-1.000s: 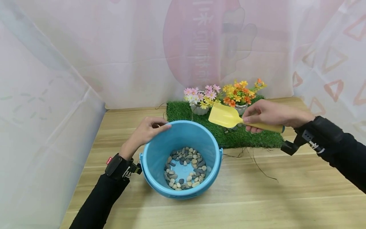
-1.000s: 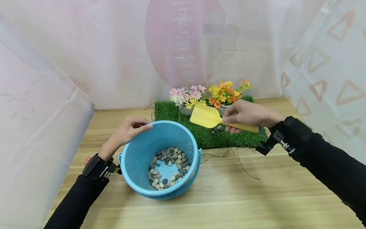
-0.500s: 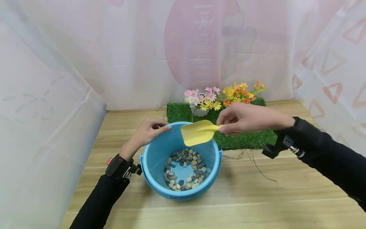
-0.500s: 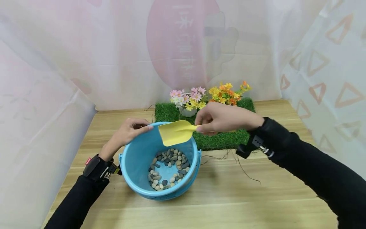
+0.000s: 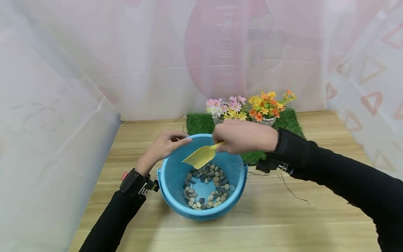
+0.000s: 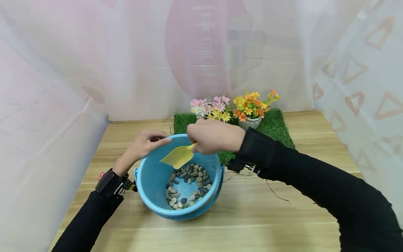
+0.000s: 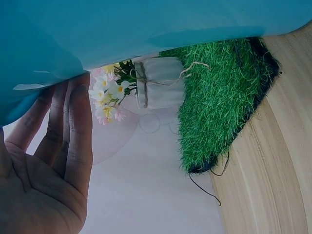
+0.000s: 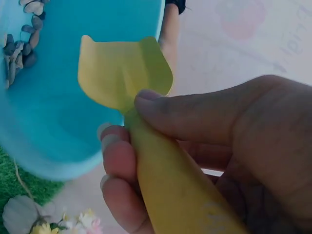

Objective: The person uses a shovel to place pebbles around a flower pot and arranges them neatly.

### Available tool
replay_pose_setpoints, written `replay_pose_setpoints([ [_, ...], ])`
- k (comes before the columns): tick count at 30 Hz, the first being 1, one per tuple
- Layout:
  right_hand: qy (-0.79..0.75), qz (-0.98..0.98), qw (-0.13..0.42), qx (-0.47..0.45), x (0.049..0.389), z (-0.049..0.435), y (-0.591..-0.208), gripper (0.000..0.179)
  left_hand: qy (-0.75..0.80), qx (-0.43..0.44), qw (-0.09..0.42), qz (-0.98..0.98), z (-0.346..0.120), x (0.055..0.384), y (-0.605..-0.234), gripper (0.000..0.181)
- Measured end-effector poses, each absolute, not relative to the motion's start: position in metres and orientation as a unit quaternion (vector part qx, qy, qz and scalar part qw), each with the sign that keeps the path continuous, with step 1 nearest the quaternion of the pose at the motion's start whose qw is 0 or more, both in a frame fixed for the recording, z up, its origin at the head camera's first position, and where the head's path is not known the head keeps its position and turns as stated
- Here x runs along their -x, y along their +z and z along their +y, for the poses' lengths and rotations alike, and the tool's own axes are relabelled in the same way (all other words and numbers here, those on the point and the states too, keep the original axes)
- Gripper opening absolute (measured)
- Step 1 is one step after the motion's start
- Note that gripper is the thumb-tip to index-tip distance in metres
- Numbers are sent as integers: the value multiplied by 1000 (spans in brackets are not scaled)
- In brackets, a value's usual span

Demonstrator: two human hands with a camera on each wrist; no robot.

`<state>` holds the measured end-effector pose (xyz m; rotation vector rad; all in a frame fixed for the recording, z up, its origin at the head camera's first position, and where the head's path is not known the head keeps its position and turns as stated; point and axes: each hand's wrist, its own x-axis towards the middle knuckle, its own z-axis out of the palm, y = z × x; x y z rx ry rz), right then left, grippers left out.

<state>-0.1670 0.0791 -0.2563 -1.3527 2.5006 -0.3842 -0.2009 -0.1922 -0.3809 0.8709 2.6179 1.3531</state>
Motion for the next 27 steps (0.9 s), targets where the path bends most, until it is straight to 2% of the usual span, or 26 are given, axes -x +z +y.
replay_pose_setpoints([
  [5, -103, 866, 118, 474, 167, 60, -264, 16, 443, -288, 33, 848, -193, 201, -381, 19],
  [12, -33, 881, 132, 453, 170, 34, -272, 7, 446, -292, 30, 845, -196, 201, -380, 19],
  [17, 15, 885, 143, 443, 171, 15, -288, 27, 443, -300, 27, 844, -198, 201, -381, 18],
  [21, 46, 884, 152, 440, 171, 3, -300, 33, 434, -301, 23, 849, -198, 202, -381, 18],
  [27, 75, 877, 172, 442, 170, -7, -315, 26, 435, -296, 19, 850, -197, 202, -382, 18],
])
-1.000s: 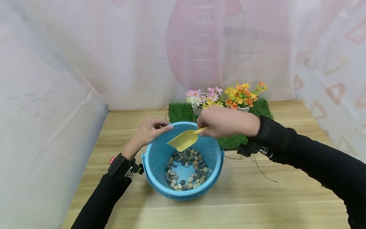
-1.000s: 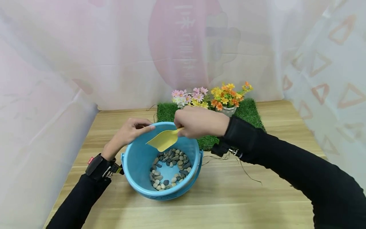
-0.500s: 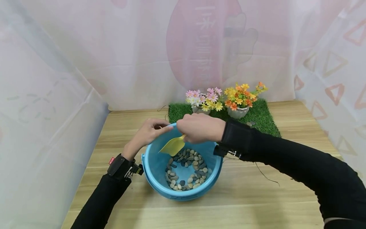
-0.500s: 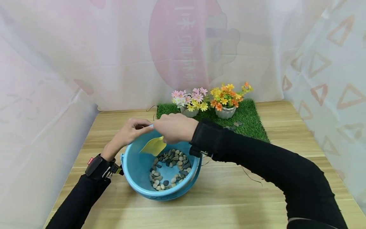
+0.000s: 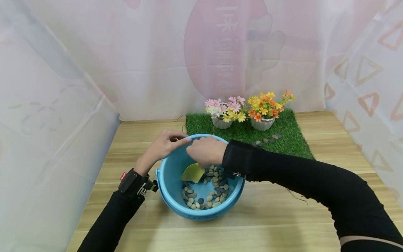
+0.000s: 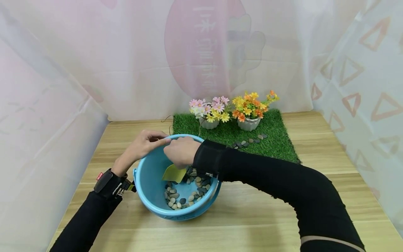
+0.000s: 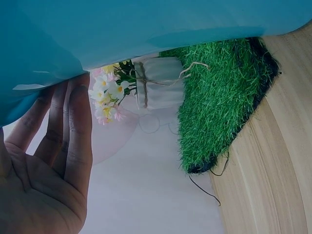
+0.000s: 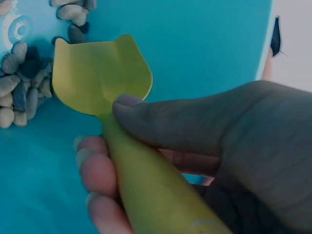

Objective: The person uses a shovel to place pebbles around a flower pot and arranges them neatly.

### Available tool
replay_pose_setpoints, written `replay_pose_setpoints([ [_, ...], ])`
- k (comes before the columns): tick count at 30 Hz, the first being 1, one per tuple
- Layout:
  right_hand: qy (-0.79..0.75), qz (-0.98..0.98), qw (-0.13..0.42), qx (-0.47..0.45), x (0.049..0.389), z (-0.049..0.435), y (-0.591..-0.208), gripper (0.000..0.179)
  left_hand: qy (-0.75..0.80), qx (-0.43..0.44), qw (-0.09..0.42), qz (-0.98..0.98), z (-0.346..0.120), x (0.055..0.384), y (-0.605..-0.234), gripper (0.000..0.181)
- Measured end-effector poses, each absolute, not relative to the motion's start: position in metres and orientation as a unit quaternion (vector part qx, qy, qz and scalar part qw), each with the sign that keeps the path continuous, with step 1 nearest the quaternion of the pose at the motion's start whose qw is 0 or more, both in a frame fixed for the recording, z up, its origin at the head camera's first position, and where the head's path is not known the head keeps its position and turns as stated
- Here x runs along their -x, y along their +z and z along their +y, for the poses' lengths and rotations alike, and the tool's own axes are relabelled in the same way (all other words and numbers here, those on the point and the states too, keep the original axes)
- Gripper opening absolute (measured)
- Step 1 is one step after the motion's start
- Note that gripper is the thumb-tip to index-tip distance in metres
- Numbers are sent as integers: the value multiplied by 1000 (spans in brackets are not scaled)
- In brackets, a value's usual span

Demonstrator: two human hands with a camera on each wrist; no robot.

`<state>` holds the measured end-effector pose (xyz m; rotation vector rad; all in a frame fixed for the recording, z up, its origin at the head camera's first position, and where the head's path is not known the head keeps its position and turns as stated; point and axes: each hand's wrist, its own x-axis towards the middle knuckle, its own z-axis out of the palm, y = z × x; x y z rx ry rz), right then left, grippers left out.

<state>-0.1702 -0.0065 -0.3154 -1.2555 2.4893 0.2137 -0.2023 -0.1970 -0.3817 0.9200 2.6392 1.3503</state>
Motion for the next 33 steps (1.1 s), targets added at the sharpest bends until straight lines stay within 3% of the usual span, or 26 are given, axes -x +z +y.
replay_pose_setpoints([
  [9, 121, 863, 176, 459, 173, -8, -325, 13, 433, -291, 21, 853, -197, 202, -381, 18],
  [18, 185, 844, 191, 465, 178, -13, -331, 15, 437, -296, 16, 849, -197, 202, -382, 17],
  [27, 189, 813, 316, 451, 186, -14, -343, 19, 438, -292, 17, 850, -197, 201, -383, 17],
  [33, 169, 772, 408, 457, 211, -17, -378, 42, 436, -287, 15, 853, -197, 201, -381, 17],
])
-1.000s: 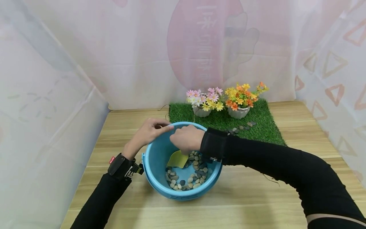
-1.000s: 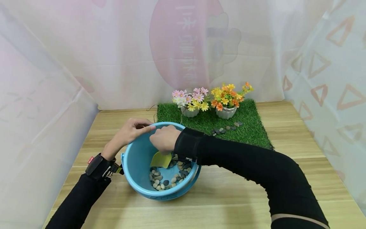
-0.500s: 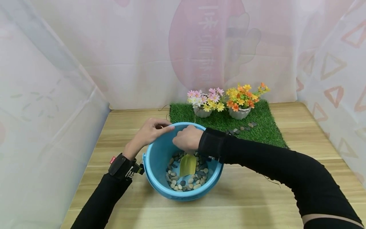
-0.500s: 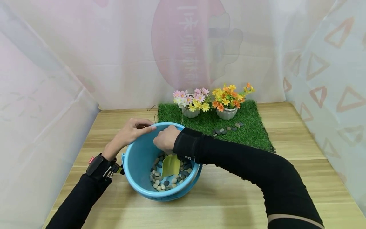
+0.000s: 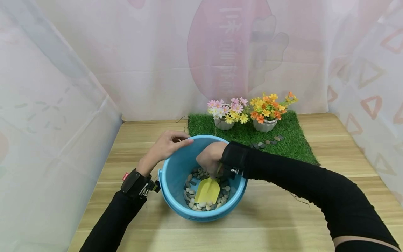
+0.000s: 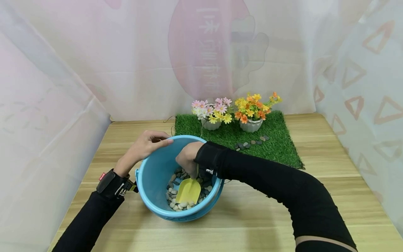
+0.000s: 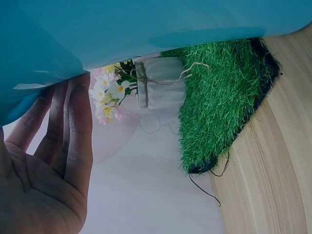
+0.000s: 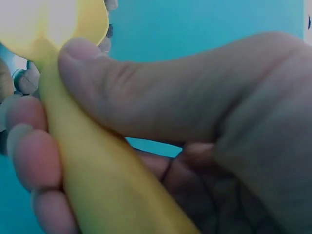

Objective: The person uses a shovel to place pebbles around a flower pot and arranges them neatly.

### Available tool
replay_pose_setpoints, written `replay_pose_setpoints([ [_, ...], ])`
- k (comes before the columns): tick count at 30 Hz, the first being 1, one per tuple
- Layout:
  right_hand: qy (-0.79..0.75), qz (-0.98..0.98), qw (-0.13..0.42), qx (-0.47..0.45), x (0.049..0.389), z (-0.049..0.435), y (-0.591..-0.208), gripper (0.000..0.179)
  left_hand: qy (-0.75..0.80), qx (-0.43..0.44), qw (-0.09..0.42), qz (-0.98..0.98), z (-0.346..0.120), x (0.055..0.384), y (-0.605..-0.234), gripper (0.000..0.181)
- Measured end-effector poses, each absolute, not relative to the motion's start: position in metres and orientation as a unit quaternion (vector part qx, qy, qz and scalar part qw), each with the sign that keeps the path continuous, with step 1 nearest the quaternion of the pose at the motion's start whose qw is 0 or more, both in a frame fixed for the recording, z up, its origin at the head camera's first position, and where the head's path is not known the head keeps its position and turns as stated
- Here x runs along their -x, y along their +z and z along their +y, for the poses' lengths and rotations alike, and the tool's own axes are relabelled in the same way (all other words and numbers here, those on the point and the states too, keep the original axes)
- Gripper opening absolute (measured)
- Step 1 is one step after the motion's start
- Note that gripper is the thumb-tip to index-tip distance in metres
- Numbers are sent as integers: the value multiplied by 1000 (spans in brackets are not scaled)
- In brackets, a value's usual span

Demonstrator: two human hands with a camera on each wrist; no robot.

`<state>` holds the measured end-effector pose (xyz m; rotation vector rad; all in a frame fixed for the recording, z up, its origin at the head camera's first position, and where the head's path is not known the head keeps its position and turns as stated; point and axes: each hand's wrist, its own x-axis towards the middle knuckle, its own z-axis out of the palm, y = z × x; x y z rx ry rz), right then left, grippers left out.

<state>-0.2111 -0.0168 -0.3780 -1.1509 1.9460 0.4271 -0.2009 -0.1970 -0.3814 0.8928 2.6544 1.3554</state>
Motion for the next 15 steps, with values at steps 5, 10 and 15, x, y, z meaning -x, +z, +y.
replay_pose_setpoints([
  [5, 130, 733, 440, 501, 229, -16, -394, 39, 438, -288, 20, 851, -197, 200, -382, 18],
  [10, 102, 714, 484, 495, 235, -16, -396, 28, 442, -291, 21, 848, -197, 200, -381, 18],
  [15, 94, 715, 501, 479, 235, -16, -387, 23, 443, -292, 23, 847, -198, 200, -381, 18],
])
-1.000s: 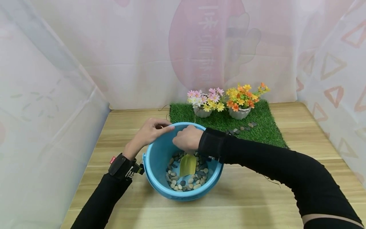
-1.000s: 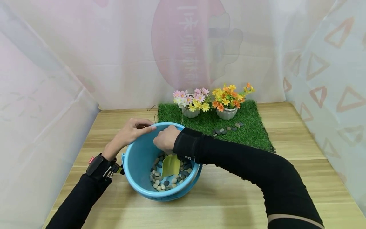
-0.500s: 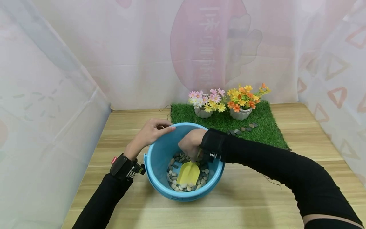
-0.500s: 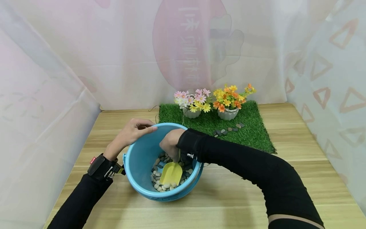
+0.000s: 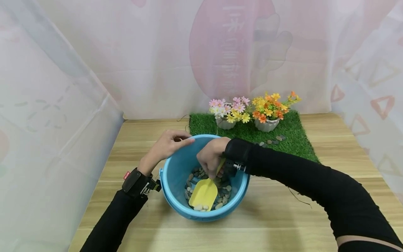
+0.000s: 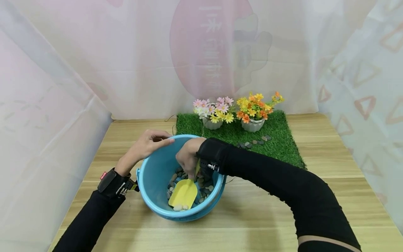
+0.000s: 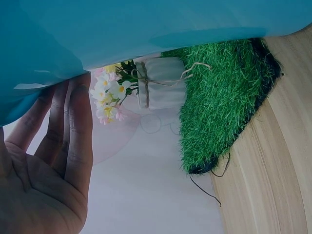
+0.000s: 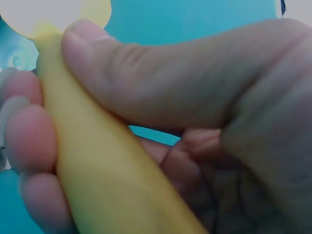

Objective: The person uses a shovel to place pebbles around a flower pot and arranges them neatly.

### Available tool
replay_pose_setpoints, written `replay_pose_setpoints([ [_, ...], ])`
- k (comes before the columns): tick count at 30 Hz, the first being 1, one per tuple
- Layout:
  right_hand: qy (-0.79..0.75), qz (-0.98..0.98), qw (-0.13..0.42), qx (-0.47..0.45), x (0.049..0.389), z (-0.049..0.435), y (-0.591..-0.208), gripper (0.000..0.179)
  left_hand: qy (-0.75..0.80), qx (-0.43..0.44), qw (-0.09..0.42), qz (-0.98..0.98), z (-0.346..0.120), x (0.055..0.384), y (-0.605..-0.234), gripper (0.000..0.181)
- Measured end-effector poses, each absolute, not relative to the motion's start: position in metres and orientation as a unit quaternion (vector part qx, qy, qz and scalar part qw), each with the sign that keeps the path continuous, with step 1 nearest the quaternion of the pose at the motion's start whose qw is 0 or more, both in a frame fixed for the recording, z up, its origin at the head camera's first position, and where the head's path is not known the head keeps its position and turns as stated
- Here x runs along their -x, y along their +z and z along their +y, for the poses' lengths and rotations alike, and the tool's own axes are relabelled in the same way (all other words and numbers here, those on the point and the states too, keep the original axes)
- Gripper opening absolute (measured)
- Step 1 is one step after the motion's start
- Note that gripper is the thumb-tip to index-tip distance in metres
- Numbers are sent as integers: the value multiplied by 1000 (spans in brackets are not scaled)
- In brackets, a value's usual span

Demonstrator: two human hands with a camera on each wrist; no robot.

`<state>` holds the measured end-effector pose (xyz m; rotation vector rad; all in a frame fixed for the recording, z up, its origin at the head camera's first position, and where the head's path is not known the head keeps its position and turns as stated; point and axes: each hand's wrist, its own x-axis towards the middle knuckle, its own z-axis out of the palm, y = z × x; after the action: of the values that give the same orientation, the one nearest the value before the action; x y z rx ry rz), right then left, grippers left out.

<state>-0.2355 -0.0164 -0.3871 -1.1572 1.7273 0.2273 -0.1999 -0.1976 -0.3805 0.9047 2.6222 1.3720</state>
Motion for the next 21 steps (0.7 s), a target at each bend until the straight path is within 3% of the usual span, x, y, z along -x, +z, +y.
replay_pose_setpoints([
  [10, 54, 702, 523, 481, 236, -10, -361, 25, 444, -286, 28, 849, -196, 201, -379, 17],
  [21, -37, 699, 514, 496, 217, 10, -304, 26, 445, -293, 29, 846, -196, 202, -380, 18],
])
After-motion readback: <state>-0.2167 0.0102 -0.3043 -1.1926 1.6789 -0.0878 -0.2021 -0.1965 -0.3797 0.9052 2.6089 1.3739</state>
